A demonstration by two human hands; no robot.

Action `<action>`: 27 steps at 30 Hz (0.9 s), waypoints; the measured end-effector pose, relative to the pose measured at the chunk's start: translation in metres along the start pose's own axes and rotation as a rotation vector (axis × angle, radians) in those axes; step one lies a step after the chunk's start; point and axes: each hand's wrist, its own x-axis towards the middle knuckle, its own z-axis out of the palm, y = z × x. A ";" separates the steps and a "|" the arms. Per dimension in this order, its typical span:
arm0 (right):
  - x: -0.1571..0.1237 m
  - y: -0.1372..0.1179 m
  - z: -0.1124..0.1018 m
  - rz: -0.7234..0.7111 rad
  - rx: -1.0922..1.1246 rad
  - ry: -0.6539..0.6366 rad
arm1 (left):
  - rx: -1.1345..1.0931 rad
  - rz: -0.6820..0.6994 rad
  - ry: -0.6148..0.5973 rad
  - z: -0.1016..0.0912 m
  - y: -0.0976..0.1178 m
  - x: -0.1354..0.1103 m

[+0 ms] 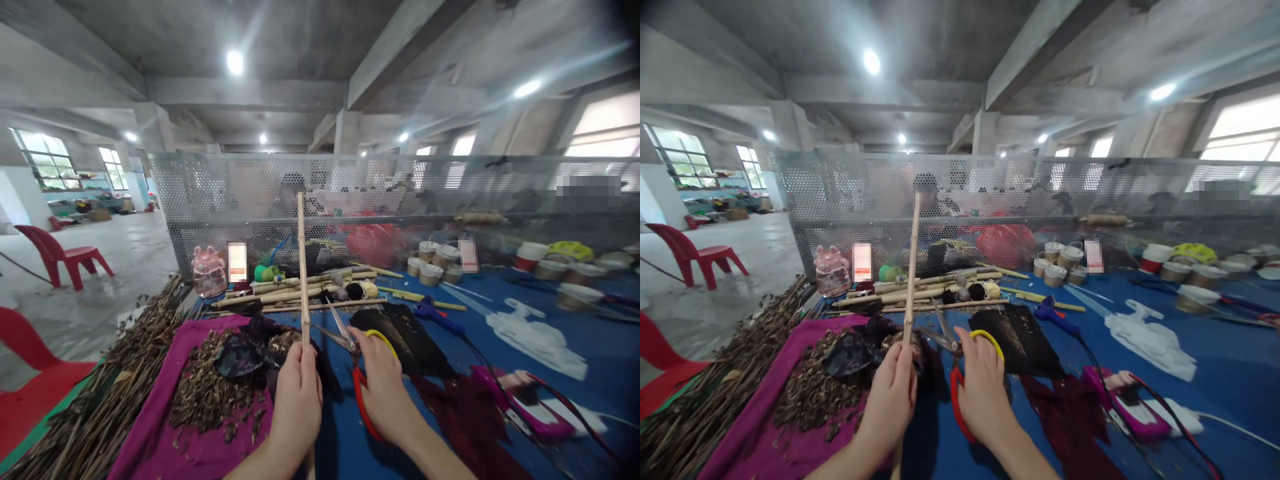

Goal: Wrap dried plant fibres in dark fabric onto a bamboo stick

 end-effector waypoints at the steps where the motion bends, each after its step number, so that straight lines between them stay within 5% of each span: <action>1: 0.000 0.000 0.001 -0.008 -0.026 0.024 | -0.007 0.000 -0.007 0.001 -0.001 0.000; 14: 0.047 0.007 0.006 -0.098 -0.251 0.067 | -0.083 -0.139 -0.110 0.003 0.012 -0.001; 16: 0.064 0.023 0.000 0.033 -0.217 0.031 | -0.090 -0.182 -0.149 0.002 0.016 -0.006; 18: 0.081 0.047 -0.013 0.352 -0.175 0.000 | -0.083 -0.245 -0.240 -0.001 0.014 -0.013; 20: 0.092 0.072 -0.026 0.535 -0.215 0.100 | -0.083 -0.291 -0.266 -0.005 0.008 -0.017; 23: 0.086 0.081 -0.035 0.355 -0.236 0.133 | -0.072 -0.245 -0.120 -0.011 -0.002 -0.009; 27: 0.045 0.031 -0.021 0.096 -0.117 -0.009 | -0.039 -0.163 -0.096 -0.012 -0.007 0.004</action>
